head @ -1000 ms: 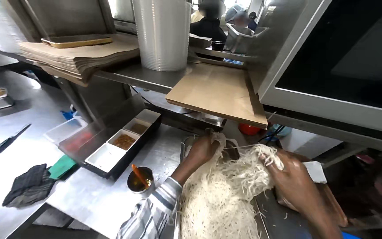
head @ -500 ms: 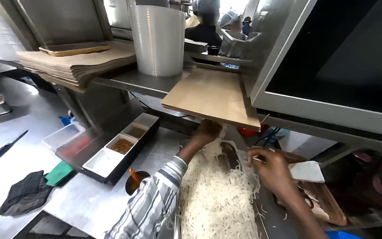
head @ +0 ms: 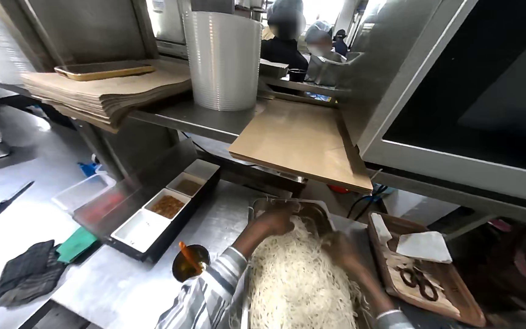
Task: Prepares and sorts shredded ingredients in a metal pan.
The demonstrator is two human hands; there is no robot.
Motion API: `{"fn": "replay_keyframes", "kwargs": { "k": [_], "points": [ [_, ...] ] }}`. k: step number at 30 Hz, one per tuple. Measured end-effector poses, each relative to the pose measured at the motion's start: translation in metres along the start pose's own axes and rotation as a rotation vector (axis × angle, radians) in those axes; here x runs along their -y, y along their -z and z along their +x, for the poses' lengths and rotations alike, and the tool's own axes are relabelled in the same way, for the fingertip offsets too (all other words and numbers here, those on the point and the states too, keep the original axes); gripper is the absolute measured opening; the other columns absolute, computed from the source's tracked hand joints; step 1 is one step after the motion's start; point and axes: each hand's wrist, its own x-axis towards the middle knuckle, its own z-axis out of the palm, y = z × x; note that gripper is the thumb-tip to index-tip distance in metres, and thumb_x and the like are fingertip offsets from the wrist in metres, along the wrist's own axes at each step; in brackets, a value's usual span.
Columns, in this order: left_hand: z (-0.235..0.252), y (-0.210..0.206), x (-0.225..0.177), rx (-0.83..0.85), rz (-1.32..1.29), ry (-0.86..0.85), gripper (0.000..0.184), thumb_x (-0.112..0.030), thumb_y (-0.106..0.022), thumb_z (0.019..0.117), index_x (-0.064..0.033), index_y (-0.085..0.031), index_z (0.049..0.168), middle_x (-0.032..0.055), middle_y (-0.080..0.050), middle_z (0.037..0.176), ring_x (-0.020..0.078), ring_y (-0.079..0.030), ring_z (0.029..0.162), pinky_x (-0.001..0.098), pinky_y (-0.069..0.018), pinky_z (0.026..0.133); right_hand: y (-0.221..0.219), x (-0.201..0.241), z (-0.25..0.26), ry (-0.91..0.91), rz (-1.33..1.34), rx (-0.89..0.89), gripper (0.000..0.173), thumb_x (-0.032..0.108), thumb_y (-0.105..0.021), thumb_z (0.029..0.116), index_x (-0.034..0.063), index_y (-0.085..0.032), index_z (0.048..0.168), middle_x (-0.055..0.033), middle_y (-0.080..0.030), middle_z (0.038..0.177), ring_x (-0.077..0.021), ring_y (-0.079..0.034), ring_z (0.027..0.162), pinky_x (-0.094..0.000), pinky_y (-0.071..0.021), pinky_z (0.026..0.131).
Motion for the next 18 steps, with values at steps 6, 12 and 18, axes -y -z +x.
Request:
{"fn": "replay_keyframes", "kwargs": {
  "k": [6, 12, 18],
  "points": [
    [-0.031, -0.099, 0.014, 0.213, -0.110, -0.035, 0.074, -0.031, -0.078, 0.0915, -0.0084, -0.046, 0.154, 0.0258, -0.048, 0.153, 0.0457, -0.046, 0.140, 0.0637, -0.0368, 0.115, 0.056, 0.045, 0.014, 0.278, -0.070, -0.034, 0.027, 0.013, -0.062, 0.1008, 0.0075, -0.070, 0.126, -0.0156, -0.069, 0.125, -0.0288, -0.066, 0.114, -0.0503, -0.0519, 0.101],
    [-0.020, -0.115, 0.029, -0.025, -0.089, 0.087, 0.045, -0.024, -0.060, 0.1010, -0.0031, -0.056, 0.141, 0.0266, -0.065, 0.127, 0.0443, -0.063, 0.120, 0.0609, -0.0497, 0.101, 0.011, -0.004, -0.011, 0.191, 0.044, 0.169, 0.050, 0.025, -0.066, 0.0983, 0.0069, -0.057, 0.144, -0.0182, -0.065, 0.131, -0.0311, -0.064, 0.117, -0.0491, -0.0514, 0.102],
    [-0.031, -0.011, -0.035, -0.379, -0.399, -0.105, 0.042, -0.019, -0.054, 0.1039, 0.0007, -0.057, 0.141, 0.0216, -0.062, 0.138, 0.0296, -0.059, 0.130, 0.0464, -0.0449, 0.113, -0.047, -0.002, -0.028, 0.178, 0.011, 0.189, 0.076, 0.032, -0.084, 0.0828, -0.0045, -0.054, 0.142, -0.0265, -0.058, 0.141, -0.0373, -0.056, 0.132, -0.0520, -0.0438, 0.113]
  ]
}}
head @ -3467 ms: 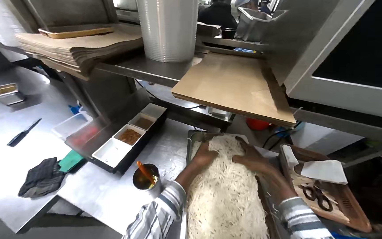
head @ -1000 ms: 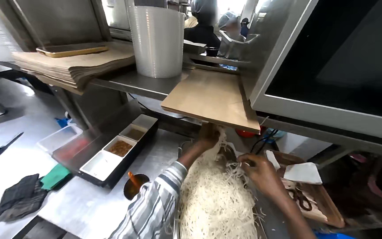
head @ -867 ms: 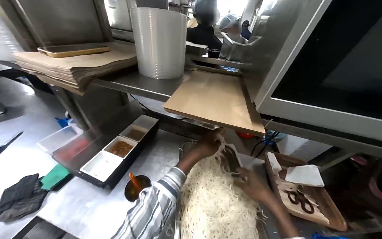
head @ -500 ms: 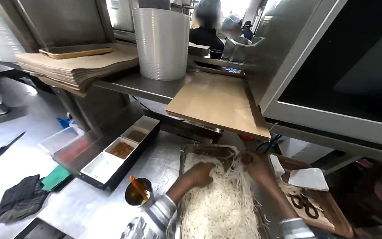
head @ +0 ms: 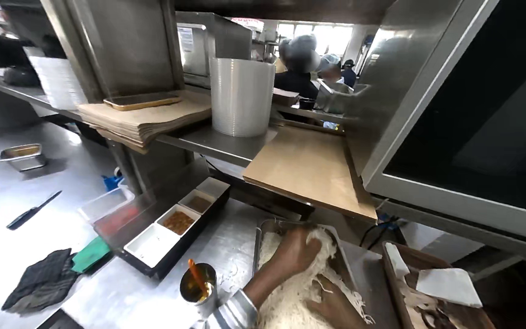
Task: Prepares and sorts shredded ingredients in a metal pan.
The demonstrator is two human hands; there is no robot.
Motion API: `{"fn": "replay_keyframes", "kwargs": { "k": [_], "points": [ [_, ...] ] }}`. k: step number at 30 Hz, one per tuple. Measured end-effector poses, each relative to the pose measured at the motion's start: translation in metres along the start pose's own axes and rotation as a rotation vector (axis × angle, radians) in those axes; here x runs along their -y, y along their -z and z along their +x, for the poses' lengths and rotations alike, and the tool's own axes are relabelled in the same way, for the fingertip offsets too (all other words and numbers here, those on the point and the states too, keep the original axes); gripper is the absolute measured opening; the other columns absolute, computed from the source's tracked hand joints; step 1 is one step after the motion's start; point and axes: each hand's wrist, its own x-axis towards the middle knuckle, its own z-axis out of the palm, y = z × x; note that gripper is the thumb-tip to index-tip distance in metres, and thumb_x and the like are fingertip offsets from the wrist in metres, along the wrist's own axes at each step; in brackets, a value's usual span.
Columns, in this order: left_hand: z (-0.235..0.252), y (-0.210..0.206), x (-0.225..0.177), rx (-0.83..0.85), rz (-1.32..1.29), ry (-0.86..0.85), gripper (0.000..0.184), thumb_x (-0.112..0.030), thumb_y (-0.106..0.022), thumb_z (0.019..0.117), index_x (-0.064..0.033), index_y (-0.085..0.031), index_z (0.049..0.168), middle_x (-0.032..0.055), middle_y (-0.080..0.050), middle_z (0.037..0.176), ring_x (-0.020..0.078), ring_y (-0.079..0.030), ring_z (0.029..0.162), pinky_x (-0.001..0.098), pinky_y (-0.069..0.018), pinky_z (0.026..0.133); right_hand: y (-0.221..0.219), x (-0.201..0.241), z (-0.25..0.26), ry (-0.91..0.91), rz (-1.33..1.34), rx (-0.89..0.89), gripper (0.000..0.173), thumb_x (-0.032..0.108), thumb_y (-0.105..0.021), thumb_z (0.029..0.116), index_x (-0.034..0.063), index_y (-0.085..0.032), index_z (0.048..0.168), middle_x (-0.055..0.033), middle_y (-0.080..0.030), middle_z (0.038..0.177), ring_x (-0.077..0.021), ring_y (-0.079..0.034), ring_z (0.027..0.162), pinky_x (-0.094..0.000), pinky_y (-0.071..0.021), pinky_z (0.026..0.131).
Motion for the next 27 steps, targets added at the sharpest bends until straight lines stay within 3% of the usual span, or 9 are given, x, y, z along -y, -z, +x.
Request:
{"fn": "replay_keyframes", "kwargs": {
  "k": [2, 4, 6, 8, 10, 14, 19, 22, 27],
  "points": [
    [0.006, 0.014, -0.024, -0.061, -0.043, -0.021, 0.042, -0.018, -0.052, 0.1047, -0.0001, -0.055, 0.143, 0.0201, -0.062, 0.138, 0.0267, -0.060, 0.128, 0.0440, -0.0464, 0.111, 0.006, 0.012, 0.007, -0.122, -0.193, 0.084, 0.052, 0.023, -0.075, 0.0902, -0.0050, -0.061, 0.132, -0.0294, -0.065, 0.125, -0.0434, -0.062, 0.119, -0.0589, -0.0465, 0.104],
    [0.010, 0.022, -0.029, -0.023, 0.047, -0.031, 0.041, -0.017, -0.050, 0.1054, -0.0018, -0.055, 0.144, 0.0193, -0.062, 0.137, 0.0276, -0.060, 0.127, 0.0453, -0.0470, 0.110, 0.013, 0.011, 0.008, -0.179, -0.281, 0.186, 0.049, 0.029, -0.072, 0.0932, -0.0050, -0.063, 0.128, -0.0302, -0.065, 0.122, -0.0451, -0.062, 0.118, -0.0614, -0.0465, 0.102],
    [0.009, 0.022, -0.026, 0.125, 0.206, -0.040, 0.042, -0.014, -0.046, 0.1061, -0.0022, -0.053, 0.146, 0.0214, -0.058, 0.142, 0.0326, -0.055, 0.133, 0.0489, -0.0423, 0.114, 0.013, 0.003, 0.002, -0.136, -0.312, 0.261, 0.068, 0.048, -0.075, 0.0902, -0.0027, -0.061, 0.134, -0.0297, -0.062, 0.130, -0.0451, -0.060, 0.122, -0.0629, -0.0459, 0.103],
    [0.009, 0.012, -0.016, 0.226, 0.335, -0.076, 0.039, -0.012, -0.045, 0.1062, -0.0016, -0.056, 0.142, 0.0227, -0.060, 0.139, 0.0364, -0.057, 0.131, 0.0529, -0.0426, 0.113, 0.004, 0.007, -0.011, -0.127, -0.340, 0.297, 0.092, 0.055, -0.081, 0.0827, 0.0060, -0.046, 0.152, -0.0299, -0.049, 0.147, -0.0477, -0.054, 0.130, -0.0643, -0.0448, 0.105],
    [0.011, 0.000, -0.008, 0.244, 0.448, -0.082, 0.037, -0.012, -0.047, 0.1059, -0.0040, -0.058, 0.140, 0.0220, -0.063, 0.135, 0.0381, -0.058, 0.129, 0.0561, -0.0443, 0.110, -0.012, 0.009, -0.018, -0.131, -0.391, 0.267, 0.088, 0.040, -0.084, 0.0813, 0.0134, -0.044, 0.155, -0.0311, -0.047, 0.147, -0.0512, -0.056, 0.124, -0.0660, -0.0491, 0.098],
    [0.019, -0.003, -0.016, 0.139, 0.487, -0.042, 0.041, -0.007, -0.048, 0.1039, -0.0048, -0.054, 0.144, 0.0237, -0.060, 0.136, 0.0391, -0.057, 0.129, 0.0539, -0.0460, 0.109, -0.001, 0.012, -0.022, -0.006, -0.434, 0.225, 0.049, 0.015, -0.073, 0.0890, 0.0080, -0.063, 0.137, -0.0261, -0.063, 0.130, -0.0449, -0.061, 0.121, -0.0626, -0.0488, 0.100],
    [0.025, 0.015, -0.008, 0.322, 0.465, -0.010, 0.053, -0.012, -0.059, 0.1000, -0.0107, -0.048, 0.152, 0.0202, -0.053, 0.149, 0.0399, -0.052, 0.135, 0.0614, -0.0426, 0.109, 0.086, 0.055, -0.038, 0.182, -0.305, -0.181, 0.038, 0.008, -0.071, 0.0909, 0.0019, -0.068, 0.128, -0.0250, -0.065, 0.129, -0.0412, -0.062, 0.122, -0.0584, -0.0468, 0.107],
    [0.026, 0.015, 0.015, 0.326, 0.335, -0.062, 0.050, -0.013, -0.063, 0.0985, -0.0068, -0.053, 0.147, 0.0188, -0.057, 0.145, 0.0352, -0.053, 0.135, 0.0567, -0.0408, 0.113, 0.126, 0.078, -0.034, 0.314, -0.264, -0.518, 0.029, 0.004, -0.068, 0.0914, 0.0015, -0.072, 0.120, -0.0214, -0.071, 0.118, -0.0386, -0.068, 0.110, -0.0624, -0.0521, 0.095],
    [0.018, 0.005, 0.039, 0.354, 0.171, -0.026, 0.049, -0.015, -0.063, 0.1001, -0.0010, -0.052, 0.146, 0.0215, -0.055, 0.147, 0.0330, -0.052, 0.138, 0.0508, -0.0391, 0.117, 0.148, 0.105, -0.020, 0.214, -0.412, -0.431, 0.022, 0.001, -0.065, 0.0950, -0.0019, -0.072, 0.116, -0.0242, -0.070, 0.115, -0.0421, -0.065, 0.110, -0.0610, -0.0497, 0.098]
  ]
}}
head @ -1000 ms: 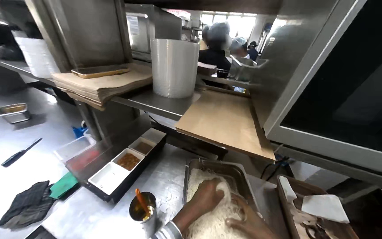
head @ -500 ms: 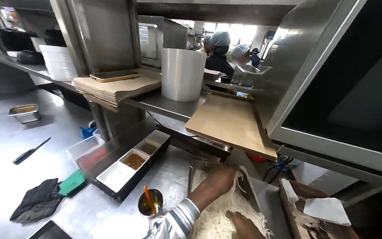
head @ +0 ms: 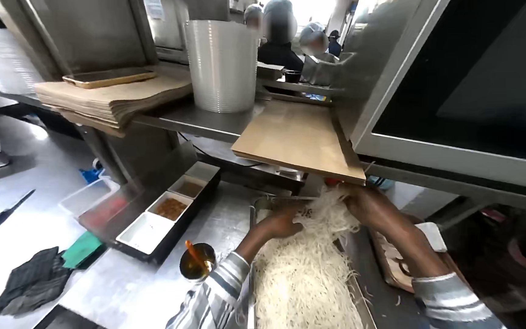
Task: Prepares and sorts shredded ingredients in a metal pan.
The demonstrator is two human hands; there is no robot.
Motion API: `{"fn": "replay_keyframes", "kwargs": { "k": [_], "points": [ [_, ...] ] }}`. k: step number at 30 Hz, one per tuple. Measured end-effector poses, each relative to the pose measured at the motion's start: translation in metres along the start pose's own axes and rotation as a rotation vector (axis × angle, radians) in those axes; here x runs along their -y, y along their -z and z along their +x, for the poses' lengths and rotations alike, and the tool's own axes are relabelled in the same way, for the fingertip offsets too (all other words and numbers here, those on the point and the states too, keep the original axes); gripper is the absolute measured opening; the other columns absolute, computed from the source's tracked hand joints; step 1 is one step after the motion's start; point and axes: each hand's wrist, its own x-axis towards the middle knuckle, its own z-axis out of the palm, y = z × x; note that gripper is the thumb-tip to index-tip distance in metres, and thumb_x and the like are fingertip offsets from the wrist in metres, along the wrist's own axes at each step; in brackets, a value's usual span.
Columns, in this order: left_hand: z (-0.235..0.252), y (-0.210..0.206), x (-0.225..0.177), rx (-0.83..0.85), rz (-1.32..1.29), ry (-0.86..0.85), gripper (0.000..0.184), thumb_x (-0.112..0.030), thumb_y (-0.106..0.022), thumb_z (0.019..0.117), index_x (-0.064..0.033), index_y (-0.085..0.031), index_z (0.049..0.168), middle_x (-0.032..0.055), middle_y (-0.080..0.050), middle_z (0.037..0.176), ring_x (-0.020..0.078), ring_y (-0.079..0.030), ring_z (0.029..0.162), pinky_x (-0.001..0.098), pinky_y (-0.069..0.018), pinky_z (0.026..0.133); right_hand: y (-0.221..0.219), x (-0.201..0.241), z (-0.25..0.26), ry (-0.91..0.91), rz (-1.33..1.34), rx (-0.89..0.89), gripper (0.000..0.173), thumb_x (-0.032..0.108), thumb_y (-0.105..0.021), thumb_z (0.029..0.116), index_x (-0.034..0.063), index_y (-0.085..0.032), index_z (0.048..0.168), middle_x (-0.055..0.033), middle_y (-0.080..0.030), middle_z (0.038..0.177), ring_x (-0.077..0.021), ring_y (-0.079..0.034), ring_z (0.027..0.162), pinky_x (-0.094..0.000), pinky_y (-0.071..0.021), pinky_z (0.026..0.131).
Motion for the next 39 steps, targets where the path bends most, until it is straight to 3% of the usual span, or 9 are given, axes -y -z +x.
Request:
{"fn": "replay_keyframes", "kwargs": {
  "k": [4, 8, 12, 15, 18, 20, 25, 34, 39],
  "points": [
    [-0.015, -0.021, 0.008, 0.111, 0.091, 0.163, 0.049, -0.017, -0.059, 0.1024, -0.0003, -0.049, 0.148, 0.0267, -0.055, 0.144, 0.0411, -0.052, 0.136, 0.0582, -0.0391, 0.114, -0.010, 0.000, 0.015, -0.035, -0.021, 0.087, 0.027, 0.004, -0.061, 0.0970, 0.0045, -0.072, 0.121, -0.0215, -0.068, 0.122, -0.0404, -0.062, 0.118, -0.0591, -0.0472, 0.102],
    [-0.041, -0.064, 0.018, 0.259, 0.188, 0.250, 0.051, -0.022, -0.066, 0.0989, -0.0030, -0.054, 0.144, 0.0295, -0.059, 0.136, 0.0481, -0.056, 0.128, 0.0662, -0.0434, 0.106, -0.011, 0.009, 0.017, -0.134, 0.005, -0.062, 0.029, 0.010, -0.063, 0.0998, -0.0073, -0.065, 0.123, -0.0297, -0.065, 0.120, -0.0446, -0.062, 0.116, -0.0616, -0.0455, 0.101],
    [-0.079, -0.114, 0.015, 0.327, 0.184, 0.390, 0.077, -0.032, -0.079, 0.0888, -0.0121, -0.045, 0.154, 0.0308, -0.033, 0.159, 0.0560, -0.052, 0.127, 0.0704, -0.0490, 0.096, -0.035, -0.009, -0.002, -0.100, 0.086, 0.204, 0.029, 0.012, -0.068, 0.0961, 0.0058, -0.069, 0.124, -0.0192, -0.068, 0.122, -0.0362, -0.064, 0.113, -0.0566, -0.0496, 0.101],
    [-0.089, -0.143, 0.016, 0.304, 0.230, 0.539, 0.103, -0.029, -0.083, 0.0851, -0.0219, -0.019, 0.166, 0.0289, -0.005, 0.169, 0.0642, -0.045, 0.129, 0.0719, -0.0515, 0.088, -0.084, -0.026, -0.055, -0.191, 0.140, 0.638, 0.059, 0.035, -0.073, 0.0944, 0.0090, -0.056, 0.145, -0.0219, -0.058, 0.141, -0.0384, -0.057, 0.130, -0.0576, -0.0432, 0.110],
    [-0.077, -0.161, 0.031, 0.263, 0.274, 0.553, 0.113, -0.029, -0.088, 0.0788, -0.0248, -0.015, 0.166, 0.0336, -0.010, 0.166, 0.0657, -0.044, 0.128, 0.0730, -0.0517, 0.086, -0.161, -0.022, -0.120, -0.282, 0.078, 0.823, 0.109, 0.049, -0.089, 0.0752, 0.0230, -0.030, 0.163, -0.0298, -0.028, 0.162, -0.0526, -0.041, 0.140, -0.0681, -0.0417, 0.107],
    [-0.068, -0.164, 0.041, 0.205, 0.302, 0.511, 0.105, -0.024, -0.085, 0.0785, -0.0233, -0.024, 0.163, 0.0356, -0.021, 0.161, 0.0643, -0.045, 0.128, 0.0738, -0.0503, 0.087, -0.190, -0.005, -0.135, -0.373, -0.022, 0.737, 0.112, 0.038, -0.090, 0.0741, 0.0283, -0.025, 0.164, -0.0306, -0.021, 0.165, -0.0578, -0.037, 0.140, -0.0725, -0.0422, 0.101],
    [-0.060, -0.129, 0.031, 0.106, 0.222, 0.392, 0.066, -0.017, -0.069, 0.0900, -0.0160, -0.047, 0.152, 0.0289, -0.047, 0.148, 0.0478, -0.062, 0.117, 0.0619, -0.0543, 0.093, -0.170, -0.014, -0.117, -0.345, -0.013, 0.504, 0.069, 0.024, -0.080, 0.0820, 0.0224, -0.055, 0.147, -0.0218, -0.058, 0.140, -0.0425, -0.063, 0.118, -0.0608, -0.0529, 0.094],
    [-0.042, -0.028, -0.068, -0.291, -0.051, 0.079, 0.055, -0.014, -0.071, 0.0906, -0.0070, -0.055, 0.143, 0.0209, -0.067, 0.126, 0.0360, -0.065, 0.116, 0.0584, -0.0524, 0.098, -0.031, 0.007, -0.064, -0.062, 0.171, -0.154, 0.042, 0.011, -0.079, 0.0815, 0.0069, -0.071, 0.122, -0.0185, -0.072, 0.108, -0.0383, -0.070, 0.097, -0.0663, -0.0536, 0.082],
    [-0.024, 0.023, -0.089, -0.118, 0.192, -0.032, 0.057, -0.014, -0.065, 0.0961, -0.0023, -0.048, 0.149, 0.0251, -0.060, 0.136, 0.0400, -0.059, 0.127, 0.0611, -0.0467, 0.105, 0.014, 0.033, -0.038, -0.061, 0.068, -0.141, 0.040, 0.008, -0.067, 0.0883, 0.0087, -0.068, 0.128, -0.0205, -0.071, 0.108, -0.0406, -0.069, 0.099, -0.0674, -0.0515, 0.080]
  ]
}}
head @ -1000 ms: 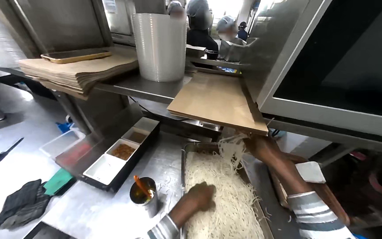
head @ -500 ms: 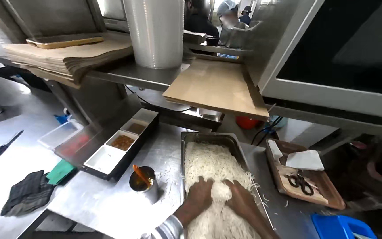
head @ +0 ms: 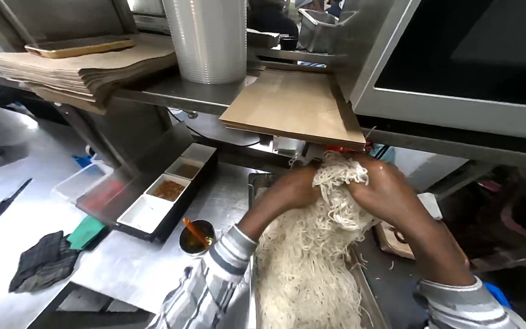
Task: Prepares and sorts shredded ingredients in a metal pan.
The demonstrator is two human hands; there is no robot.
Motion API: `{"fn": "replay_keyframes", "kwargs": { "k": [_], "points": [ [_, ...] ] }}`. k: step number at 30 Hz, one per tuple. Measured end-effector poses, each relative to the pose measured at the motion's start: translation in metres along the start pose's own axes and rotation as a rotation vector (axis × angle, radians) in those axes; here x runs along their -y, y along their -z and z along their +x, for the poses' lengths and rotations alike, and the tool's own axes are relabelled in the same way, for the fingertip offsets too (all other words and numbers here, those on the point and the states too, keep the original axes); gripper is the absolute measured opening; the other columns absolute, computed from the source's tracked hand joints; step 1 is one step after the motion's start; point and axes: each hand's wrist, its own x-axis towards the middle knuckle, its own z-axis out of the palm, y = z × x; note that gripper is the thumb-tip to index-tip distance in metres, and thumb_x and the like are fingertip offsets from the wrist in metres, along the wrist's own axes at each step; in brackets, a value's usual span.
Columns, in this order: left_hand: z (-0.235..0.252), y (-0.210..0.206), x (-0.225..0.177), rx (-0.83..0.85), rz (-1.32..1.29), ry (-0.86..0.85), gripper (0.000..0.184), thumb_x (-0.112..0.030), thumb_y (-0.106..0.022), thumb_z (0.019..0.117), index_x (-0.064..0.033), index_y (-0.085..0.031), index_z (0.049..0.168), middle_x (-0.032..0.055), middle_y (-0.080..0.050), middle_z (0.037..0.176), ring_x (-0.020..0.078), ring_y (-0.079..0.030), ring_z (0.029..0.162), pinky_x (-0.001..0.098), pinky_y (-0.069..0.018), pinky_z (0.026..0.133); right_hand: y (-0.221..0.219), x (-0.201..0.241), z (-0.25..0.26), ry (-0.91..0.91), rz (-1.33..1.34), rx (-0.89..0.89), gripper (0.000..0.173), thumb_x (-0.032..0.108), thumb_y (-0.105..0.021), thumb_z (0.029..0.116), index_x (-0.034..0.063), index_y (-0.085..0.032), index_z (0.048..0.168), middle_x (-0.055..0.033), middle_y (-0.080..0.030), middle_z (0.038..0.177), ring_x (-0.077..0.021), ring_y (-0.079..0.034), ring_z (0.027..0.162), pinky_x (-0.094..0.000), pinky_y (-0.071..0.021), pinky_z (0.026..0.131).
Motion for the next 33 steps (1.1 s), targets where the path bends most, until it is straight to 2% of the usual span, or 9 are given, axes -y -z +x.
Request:
{"fn": "replay_keyframes", "kwargs": {
  "k": [3, 6, 12, 18, 21, 25, 28, 31, 33],
  "points": [
    [0.022, 0.006, 0.015, 0.162, 0.248, 0.025, 0.067, -0.015, -0.074, 0.0894, -0.0058, -0.047, 0.150, 0.0253, -0.058, 0.139, 0.0443, -0.057, 0.127, 0.0660, -0.0459, 0.102, -0.007, 0.002, 0.010, 0.015, -0.122, 0.061, 0.034, 0.011, -0.069, 0.0900, 0.0088, -0.071, 0.124, -0.0212, -0.072, 0.105, -0.0436, -0.069, 0.096, -0.0679, -0.0513, 0.079],
    [0.033, -0.012, 0.046, 0.076, 0.311, 0.131, 0.072, -0.010, -0.072, 0.0882, -0.0120, -0.044, 0.154, 0.0243, -0.049, 0.150, 0.0452, -0.052, 0.133, 0.0655, -0.0469, 0.102, -0.009, 0.005, 0.012, -0.068, -0.122, -0.107, 0.026, 0.010, -0.073, 0.0869, 0.0022, -0.070, 0.112, -0.0251, -0.070, 0.098, -0.0474, -0.068, 0.091, -0.0695, -0.0497, 0.074],
    [0.018, -0.034, 0.059, 0.087, 0.130, 0.211, 0.050, -0.013, -0.065, 0.0982, -0.0018, -0.053, 0.145, 0.0246, -0.057, 0.143, 0.0440, -0.052, 0.134, 0.0629, -0.0409, 0.110, -0.016, 0.002, 0.022, -0.054, -0.083, -0.092, 0.037, 0.009, -0.077, 0.0857, -0.0018, -0.068, 0.120, -0.0299, -0.067, 0.113, -0.0508, -0.064, 0.106, -0.0711, -0.0485, 0.085],
    [0.046, -0.019, 0.055, -0.187, -0.118, 0.201, 0.044, -0.014, -0.056, 0.1013, -0.0044, -0.054, 0.144, 0.0223, -0.063, 0.133, 0.0375, -0.060, 0.125, 0.0582, -0.0480, 0.104, -0.042, -0.014, 0.041, -0.051, -0.132, -0.242, 0.036, 0.026, -0.064, 0.0989, -0.0052, -0.068, 0.117, -0.0322, -0.066, 0.114, -0.0516, -0.064, 0.110, -0.0689, -0.0494, 0.088],
    [0.034, -0.019, 0.052, 0.009, -0.091, 0.148, 0.046, -0.009, -0.062, 0.0980, -0.0032, -0.056, 0.143, 0.0226, -0.060, 0.139, 0.0377, -0.057, 0.130, 0.0587, -0.0451, 0.108, -0.056, -0.022, 0.044, -0.069, -0.020, -0.008, 0.038, 0.019, -0.062, 0.1019, -0.0028, -0.062, 0.134, -0.0293, -0.061, 0.133, -0.0471, -0.057, 0.125, -0.0660, -0.0432, 0.104],
    [0.010, -0.045, 0.072, 0.227, -0.006, 0.083, 0.050, -0.006, -0.069, 0.0929, -0.0003, -0.057, 0.141, 0.0256, -0.059, 0.138, 0.0415, -0.056, 0.130, 0.0600, -0.0440, 0.108, -0.063, -0.028, 0.035, -0.031, 0.085, -0.083, 0.025, 0.003, -0.072, 0.0881, 0.0014, -0.073, 0.113, -0.0213, -0.071, 0.108, -0.0395, -0.067, 0.103, -0.0626, -0.0524, 0.089],
    [-0.026, -0.065, 0.080, 0.311, -0.048, 0.165, 0.059, -0.013, -0.070, 0.0951, 0.0002, -0.049, 0.149, 0.0269, -0.050, 0.149, 0.0419, -0.048, 0.140, 0.0576, -0.0369, 0.117, -0.061, -0.029, 0.001, -0.040, 0.054, 0.041, 0.024, 0.004, -0.072, 0.0875, 0.0013, -0.073, 0.111, -0.0212, -0.069, 0.107, -0.0390, -0.067, 0.099, -0.0618, -0.0543, 0.086],
    [-0.066, -0.086, 0.081, 0.376, -0.144, 0.255, 0.067, -0.022, -0.074, 0.0936, -0.0007, -0.047, 0.151, 0.0274, -0.052, 0.147, 0.0423, -0.050, 0.138, 0.0583, -0.0375, 0.116, -0.059, -0.037, -0.050, -0.025, 0.062, 0.068, 0.022, 0.004, -0.067, 0.0853, 0.0024, -0.075, 0.105, -0.0188, -0.070, 0.105, -0.0375, -0.069, 0.097, -0.0617, -0.0551, 0.083],
    [-0.088, -0.105, 0.081, 0.389, -0.237, 0.367, 0.072, -0.028, -0.074, 0.0942, -0.0011, -0.043, 0.153, 0.0272, -0.055, 0.144, 0.0413, -0.052, 0.136, 0.0580, -0.0391, 0.115, -0.059, -0.039, -0.087, -0.008, 0.088, 0.253, 0.023, 0.003, -0.067, 0.0850, 0.0029, -0.075, 0.106, -0.0190, -0.072, 0.107, -0.0380, -0.071, 0.097, -0.0612, -0.0561, 0.084]
  ]
}}
